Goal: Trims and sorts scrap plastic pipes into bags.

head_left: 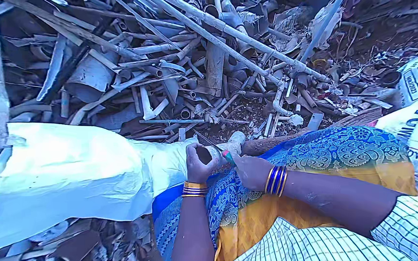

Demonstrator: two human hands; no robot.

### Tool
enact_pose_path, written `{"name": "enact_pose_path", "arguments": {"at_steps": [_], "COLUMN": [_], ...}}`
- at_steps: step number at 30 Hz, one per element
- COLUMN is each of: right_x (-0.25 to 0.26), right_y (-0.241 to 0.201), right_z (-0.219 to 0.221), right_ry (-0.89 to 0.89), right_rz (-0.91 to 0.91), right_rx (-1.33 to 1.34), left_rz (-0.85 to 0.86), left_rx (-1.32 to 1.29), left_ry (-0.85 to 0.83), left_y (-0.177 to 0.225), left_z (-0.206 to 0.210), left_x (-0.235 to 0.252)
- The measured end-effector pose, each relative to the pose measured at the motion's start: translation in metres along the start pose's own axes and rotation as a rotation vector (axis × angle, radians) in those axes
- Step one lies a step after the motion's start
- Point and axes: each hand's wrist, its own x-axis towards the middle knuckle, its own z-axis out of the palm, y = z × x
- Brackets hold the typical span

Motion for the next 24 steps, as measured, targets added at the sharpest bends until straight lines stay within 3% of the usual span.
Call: {"name": "enact_pose_path", "arguments": {"at_steps": [5, 9, 12, 17, 19, 21, 24], "right_x": [0.016, -0.001, 0.020, 0.007, 0.015, 0.029, 0.015], "right_y": [0.012, -0.004, 0.011, -0.007, -0.001, 0.009, -0.004], "right_z": [0.002, 0.004, 0.010, 0.013, 0.020, 0.018, 0.015], "right_ry": [-0.026, -0.005, -0.014, -0.003, -0.005, 0.001, -0.003], "right_rz": [0.080, -0.001, 0.105, 0.013, 0.061, 0.116, 0.016], "right_rx": [-0.031, -0.007, -0.018, -0.033, -0.054, -0.045, -0.026], "left_rz": [0.000, -0.022, -0.072, -0.325, -0.416, -0.458, -0.497], "left_rx": [-0.005, -0.009, -0.001, -0.082, -0.131, -0.157, -0.198], "left_ry": [-0.009, 0.012, 0.020, 0.084, 0.107, 0.135, 0.181], "left_y": [-0.001, 0.000, 0.001, 0.002, 0.003, 0.006, 0.007], "left_z": [0.001, -0.002, -0.002, -0.004, -0.005, -0.005, -0.005], "left_x": [-0.004, -0.002, -0.004, 0.003, -0.001, 0.001, 0.003]}}
